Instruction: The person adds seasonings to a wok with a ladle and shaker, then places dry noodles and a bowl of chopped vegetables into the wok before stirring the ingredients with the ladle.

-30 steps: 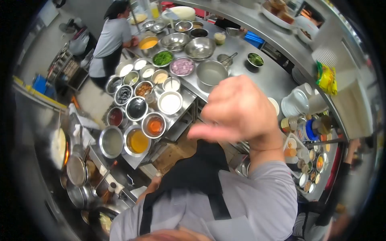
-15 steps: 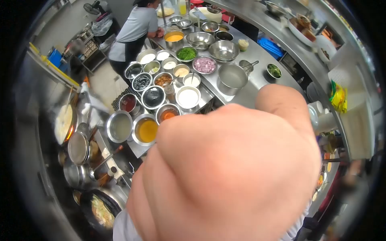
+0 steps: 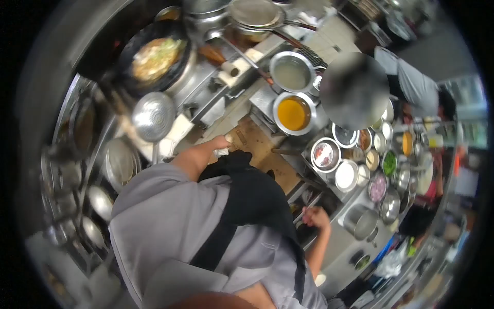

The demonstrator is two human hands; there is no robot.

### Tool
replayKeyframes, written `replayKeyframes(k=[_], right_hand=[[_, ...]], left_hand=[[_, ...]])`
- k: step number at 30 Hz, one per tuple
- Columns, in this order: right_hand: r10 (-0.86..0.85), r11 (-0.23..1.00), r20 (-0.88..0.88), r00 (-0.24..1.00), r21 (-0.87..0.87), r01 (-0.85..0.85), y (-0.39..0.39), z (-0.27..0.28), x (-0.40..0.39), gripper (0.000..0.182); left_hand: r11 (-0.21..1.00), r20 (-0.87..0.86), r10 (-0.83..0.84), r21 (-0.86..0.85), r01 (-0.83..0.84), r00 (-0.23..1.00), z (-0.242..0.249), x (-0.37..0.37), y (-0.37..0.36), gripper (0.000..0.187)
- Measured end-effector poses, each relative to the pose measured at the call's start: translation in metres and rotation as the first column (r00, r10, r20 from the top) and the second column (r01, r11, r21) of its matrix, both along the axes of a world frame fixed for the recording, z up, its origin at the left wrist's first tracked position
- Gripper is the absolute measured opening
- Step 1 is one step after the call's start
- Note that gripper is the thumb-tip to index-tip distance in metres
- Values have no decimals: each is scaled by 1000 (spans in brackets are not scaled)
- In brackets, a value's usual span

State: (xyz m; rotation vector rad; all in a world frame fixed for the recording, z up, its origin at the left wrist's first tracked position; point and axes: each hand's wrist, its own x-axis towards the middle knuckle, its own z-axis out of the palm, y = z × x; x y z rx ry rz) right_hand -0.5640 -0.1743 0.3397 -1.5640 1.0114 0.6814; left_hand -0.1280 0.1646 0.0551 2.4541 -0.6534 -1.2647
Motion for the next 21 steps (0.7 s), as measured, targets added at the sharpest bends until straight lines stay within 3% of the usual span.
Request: replayKeyframes(k=[1,4,7,10,13,17,20,21], right_hand=[[21,1000,-105,994,20,-19,-4,-27,-30,39],[-115,989,-279,953,61,137,-11,-65,-98,43],[-326,929,-346,880,57,367,-12,-85,-150,48],[-496,835,-365,788,47,548,-11,-99,-192,52],[-606,749,-349,715,53,661,-4,-117,-225,57],[-670,681,-295,681,121,723,3,-151,-259,63],[-619,635,-269,737,381,672,-1,-194,-292,67],[-666,644,-255,701,278,713,11,-181,-281,67]], left_hand=[[997,10,81,-9,-81,997,10,-4,9,47],[979,10,202,33,-202,979,19,-14,33,55],[983,-10,160,88,-158,987,-36,-19,64,54],[971,-10,232,54,-232,973,-52,-24,78,54],[974,-20,214,84,-211,977,-24,-21,71,55],[979,-8,196,51,-195,981,-13,-17,52,55],[994,8,70,82,-71,998,5,-16,37,54],[994,32,106,27,-107,994,-9,-20,36,54]])
